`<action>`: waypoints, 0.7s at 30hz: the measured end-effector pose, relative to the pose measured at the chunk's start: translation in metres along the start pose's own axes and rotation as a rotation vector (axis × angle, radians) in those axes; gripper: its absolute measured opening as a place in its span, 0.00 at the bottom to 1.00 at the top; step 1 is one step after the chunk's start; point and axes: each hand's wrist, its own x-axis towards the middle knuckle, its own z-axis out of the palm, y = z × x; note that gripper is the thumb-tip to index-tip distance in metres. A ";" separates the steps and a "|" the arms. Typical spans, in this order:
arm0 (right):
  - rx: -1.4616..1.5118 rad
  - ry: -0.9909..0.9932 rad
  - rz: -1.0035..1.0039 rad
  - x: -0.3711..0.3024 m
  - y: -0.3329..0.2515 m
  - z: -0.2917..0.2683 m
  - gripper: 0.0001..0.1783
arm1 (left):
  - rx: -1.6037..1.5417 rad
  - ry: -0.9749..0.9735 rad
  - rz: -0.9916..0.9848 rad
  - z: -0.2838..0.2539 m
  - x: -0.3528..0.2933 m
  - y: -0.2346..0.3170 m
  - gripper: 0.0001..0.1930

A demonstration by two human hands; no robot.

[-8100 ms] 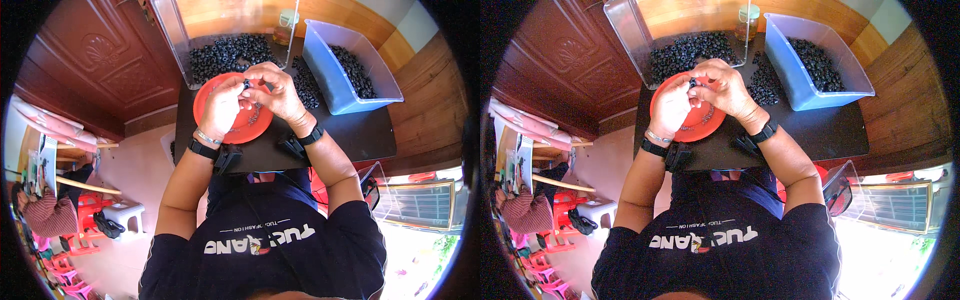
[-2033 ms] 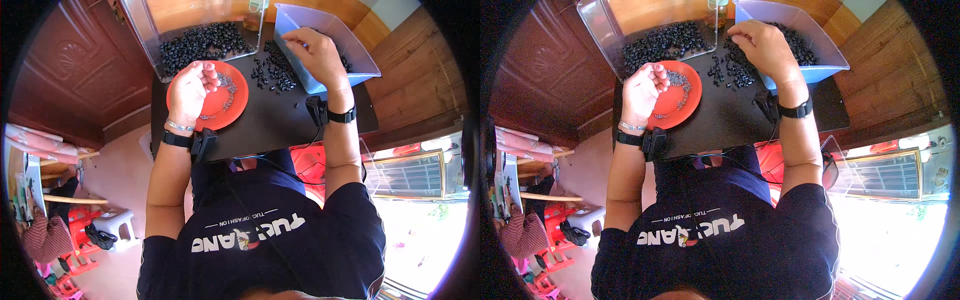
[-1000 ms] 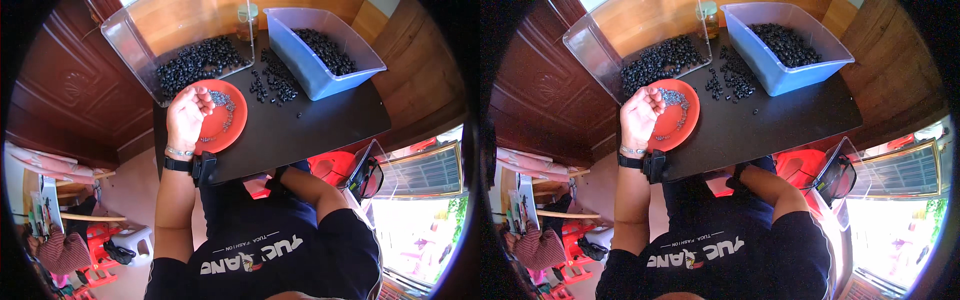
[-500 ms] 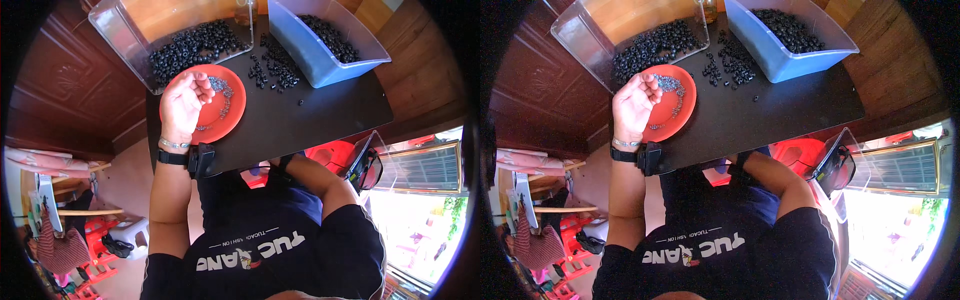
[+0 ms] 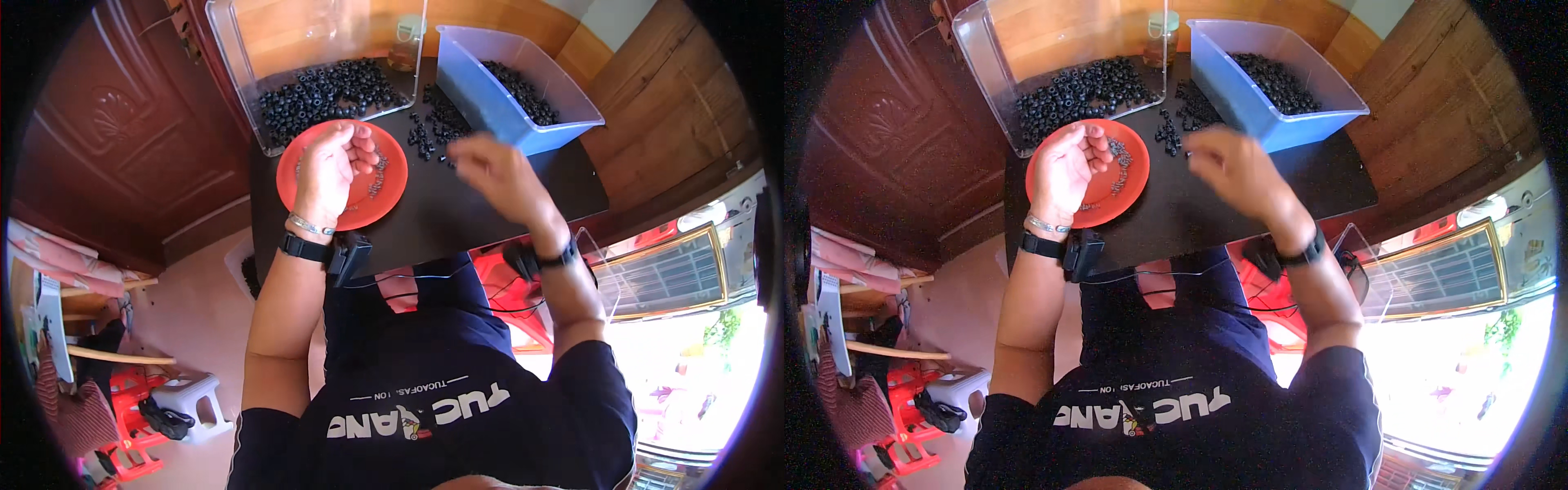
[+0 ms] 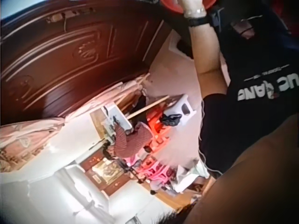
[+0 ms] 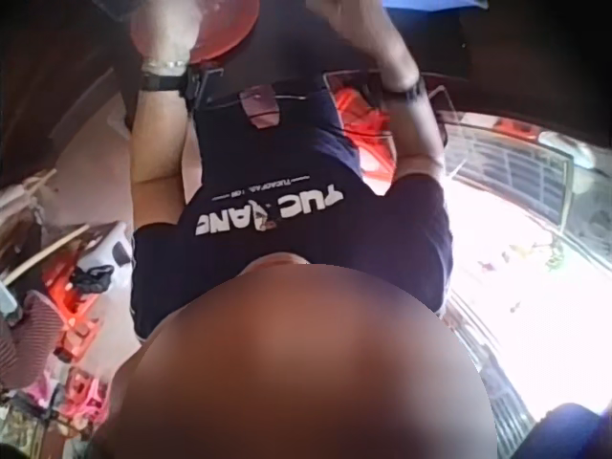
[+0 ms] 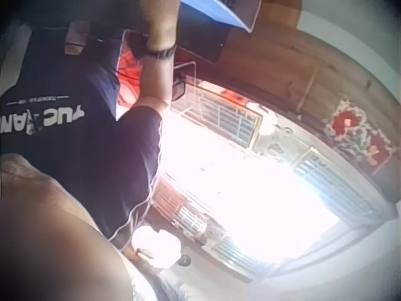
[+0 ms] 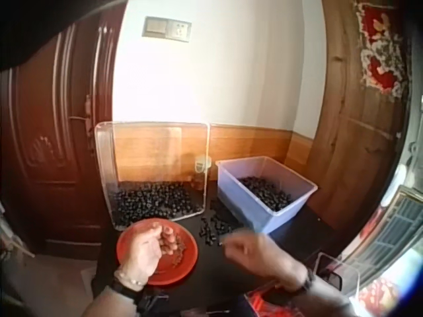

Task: Assembling small black hardware components onto a pin from a storage bin.

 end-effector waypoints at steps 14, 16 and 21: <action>-0.673 -0.111 0.207 0.199 0.132 0.058 0.13 | 0.030 0.089 -0.029 0.004 -0.003 -0.007 0.12; -0.683 -0.150 0.296 0.202 0.139 0.061 0.13 | 0.014 0.111 -0.098 0.007 -0.002 -0.008 0.11; -0.783 -0.090 0.027 0.191 0.142 0.057 0.08 | -0.013 0.109 -0.176 0.003 0.002 -0.016 0.10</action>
